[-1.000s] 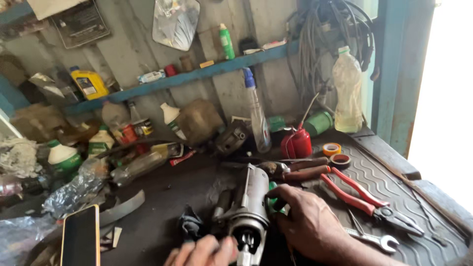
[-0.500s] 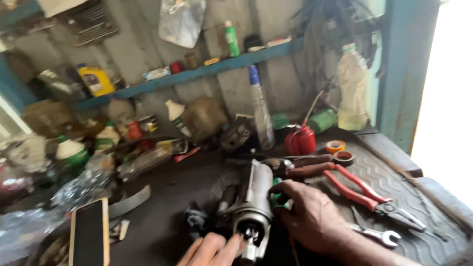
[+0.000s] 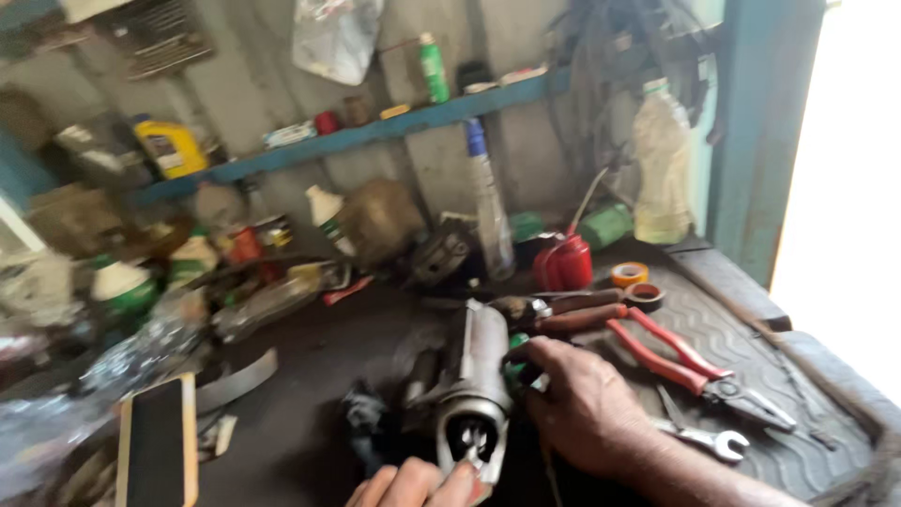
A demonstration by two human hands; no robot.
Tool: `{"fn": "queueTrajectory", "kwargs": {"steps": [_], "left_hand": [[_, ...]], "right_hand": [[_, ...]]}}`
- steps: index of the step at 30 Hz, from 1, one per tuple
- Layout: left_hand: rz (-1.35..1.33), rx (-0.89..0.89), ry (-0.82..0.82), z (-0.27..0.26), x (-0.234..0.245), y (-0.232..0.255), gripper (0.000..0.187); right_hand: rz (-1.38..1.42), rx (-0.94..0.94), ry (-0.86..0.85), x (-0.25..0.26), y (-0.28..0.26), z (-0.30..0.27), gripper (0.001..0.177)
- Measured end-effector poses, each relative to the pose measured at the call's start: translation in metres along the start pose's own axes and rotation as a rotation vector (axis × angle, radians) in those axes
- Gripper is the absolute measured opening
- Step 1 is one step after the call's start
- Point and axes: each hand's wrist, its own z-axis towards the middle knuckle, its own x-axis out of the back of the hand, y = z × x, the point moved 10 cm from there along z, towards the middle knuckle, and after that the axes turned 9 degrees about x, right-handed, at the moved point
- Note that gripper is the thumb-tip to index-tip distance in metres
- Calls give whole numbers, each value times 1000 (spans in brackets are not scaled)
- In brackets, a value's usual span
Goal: The person disassembles and wipes an automotive alternator using a cloth, then uses a screwdriver and a wrench to loosen and remove internal components on a workbench.
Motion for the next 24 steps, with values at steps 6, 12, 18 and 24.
{"fn": "queueTrajectory", "kwargs": {"steps": [6, 12, 18, 24], "left_hand": [[-80, -91, 20, 45, 47, 35, 33], [-20, -168, 35, 48, 44, 42, 29], [88, -327, 176, 52, 34, 68, 18], [80, -363, 144, 56, 21, 71, 18]], "right_hand": [[16, 88, 53, 7, -15, 2, 31], [-30, 49, -28, 3, -10, 1, 37], [-25, 91, 19, 9, -16, 1, 34], [0, 113, 14, 4, -10, 0, 26]]}}
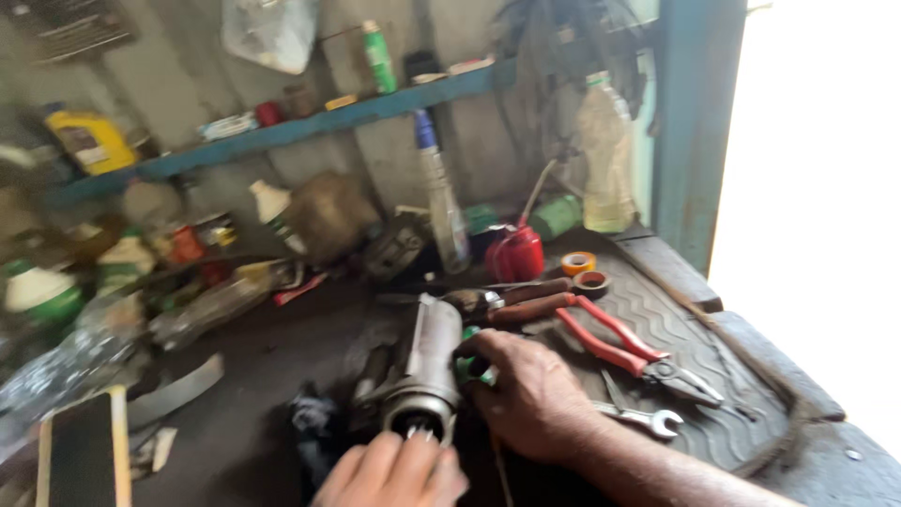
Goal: The person disassembles and wipes an automotive alternator using a cloth, then uses a screwdriver and a wrench to loosen and remove internal components on a workbench.
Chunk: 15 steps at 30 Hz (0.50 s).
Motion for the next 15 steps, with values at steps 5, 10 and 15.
{"fn": "queueTrajectory", "kwargs": {"steps": [5, 10, 15], "left_hand": [[-18, 178, -90, 12, -15, -7, 15], [60, 80, -116, 6, -7, -8, 25], [-16, 148, -246, 15, -12, -17, 25]], "right_hand": [[-4, 2, 10, 6, -5, 4, 30], [11, -15, 3, 4, 4, -2, 32], [10, 6, 18, 7, -6, 3, 30]]}}
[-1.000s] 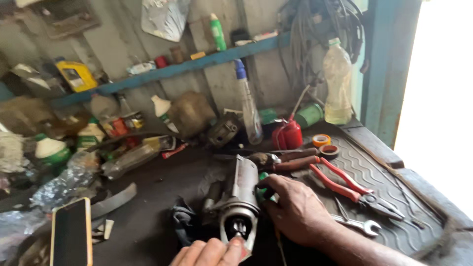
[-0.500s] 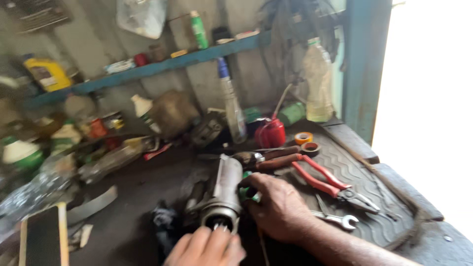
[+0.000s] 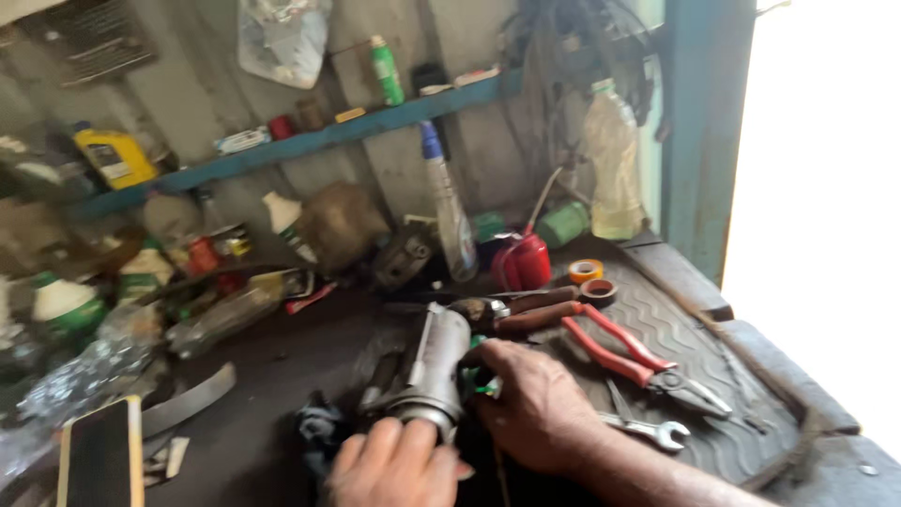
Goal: The person disassembles and wipes an automotive alternator using a cloth, then uses a screwdriver and a wrench to loosen and remove internal components on a workbench.
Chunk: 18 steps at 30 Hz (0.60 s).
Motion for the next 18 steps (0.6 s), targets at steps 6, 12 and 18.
{"fn": "queueTrajectory", "kwargs": {"steps": [6, 12, 18], "left_hand": [[-9, -73, -74, -8, -3, 2, 28], [23, -120, -9, -10, -3, 4, 25], [-94, -5, 1, -5, 7, -4, 23]], "right_hand": [[-29, 103, 36, 1, -3, -2, 36], [25, -4, -12, -3, 4, -4, 36], [-23, -12, -22, -4, 4, -1, 34]]}}
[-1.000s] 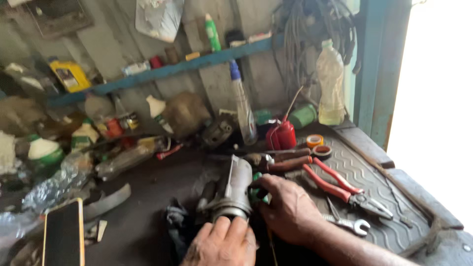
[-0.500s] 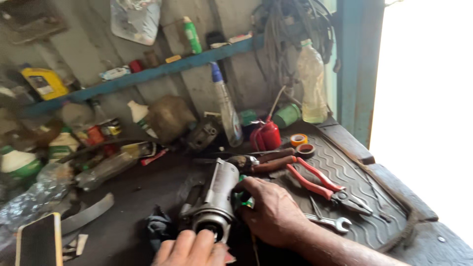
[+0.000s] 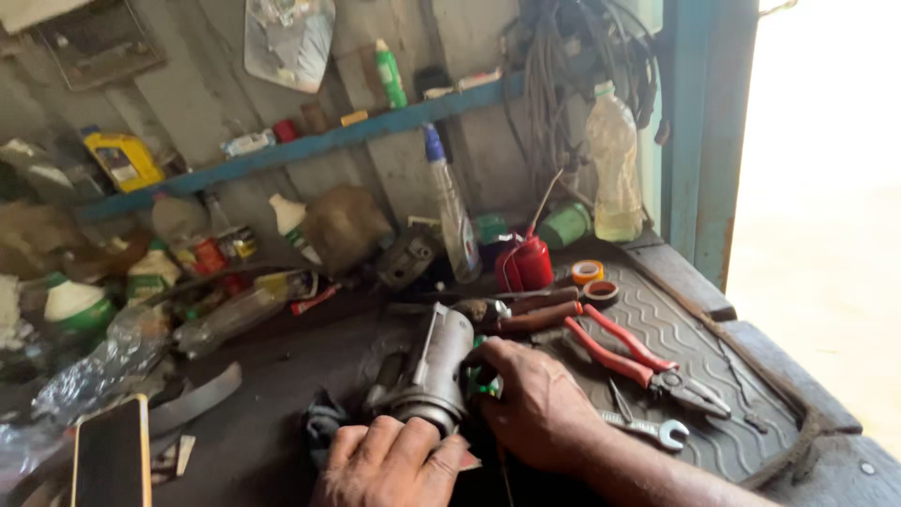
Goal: The person disassembles and wipes an automotive alternator using a cloth, then uses a screwdriver and a wrench to loosen and remove internal components on a workbench.
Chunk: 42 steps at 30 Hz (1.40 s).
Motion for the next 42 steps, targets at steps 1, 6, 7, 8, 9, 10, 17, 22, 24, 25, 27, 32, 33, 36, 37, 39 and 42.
{"fn": "queueTrajectory", "kwargs": {"steps": [1, 6, 7, 8, 9, 10, 17, 22, 24, 25, 27, 32, 33, 36, 37, 39, 42], "left_hand": [[-47, 4, -22, 8, 0, 1, 25], [-167, -141, -178, 34, 3, 4, 14], [-216, -166, -252, 38, 2, 1, 15], [-214, -188, -285, 43, 4, -3, 17], [-219, -210, -318, 46, 6, -6, 18], [-224, -233, -350, 48, 8, -9, 20], [-254, 63, -292, 35, 8, -72, 24], [-331, 262, -292, 22, 3, -73, 24], [-361, 202, -285, 34, 9, -64, 27], [-376, 168, -283, 39, 12, -60, 29], [-373, 88, -261, 44, 20, -52, 31], [-465, 89, -238, 45, 14, -35, 24], [-460, 75, -254, 47, 12, -34, 24], [-472, 27, -290, 53, 12, -34, 23], [-485, 8, -299, 53, 10, -35, 23], [-470, -7, -307, 47, 8, -41, 24], [-306, 51, -133, 31, 6, -69, 21]], "right_hand": [[16, -10, -5, 0, 1, 0, 33], [5, -31, -24, -1, 1, 1, 35], [19, -78, -60, -4, 5, 1, 37], [32, -126, -95, -8, 8, 0, 40], [42, -179, -132, -11, 13, -3, 42], [31, -140, -108, -8, 10, -1, 40], [25, -112, -101, -8, 9, 0, 40], [1, -125, -78, -8, 7, 1, 32], [-2, -87, -76, -4, 2, 3, 30], [6, -160, -104, -7, 7, 2, 32], [22, -306, -159, -13, 19, -5, 38], [-3, -93, -57, -5, 5, 6, 36], [-6, -84, -56, -6, 4, 4, 38], [11, -128, -68, -6, 7, 3, 38], [4, -154, -69, -5, 10, 3, 38], [3, -202, -81, -8, 13, 2, 37], [-26, -120, -79, -6, 4, 6, 43]]}}
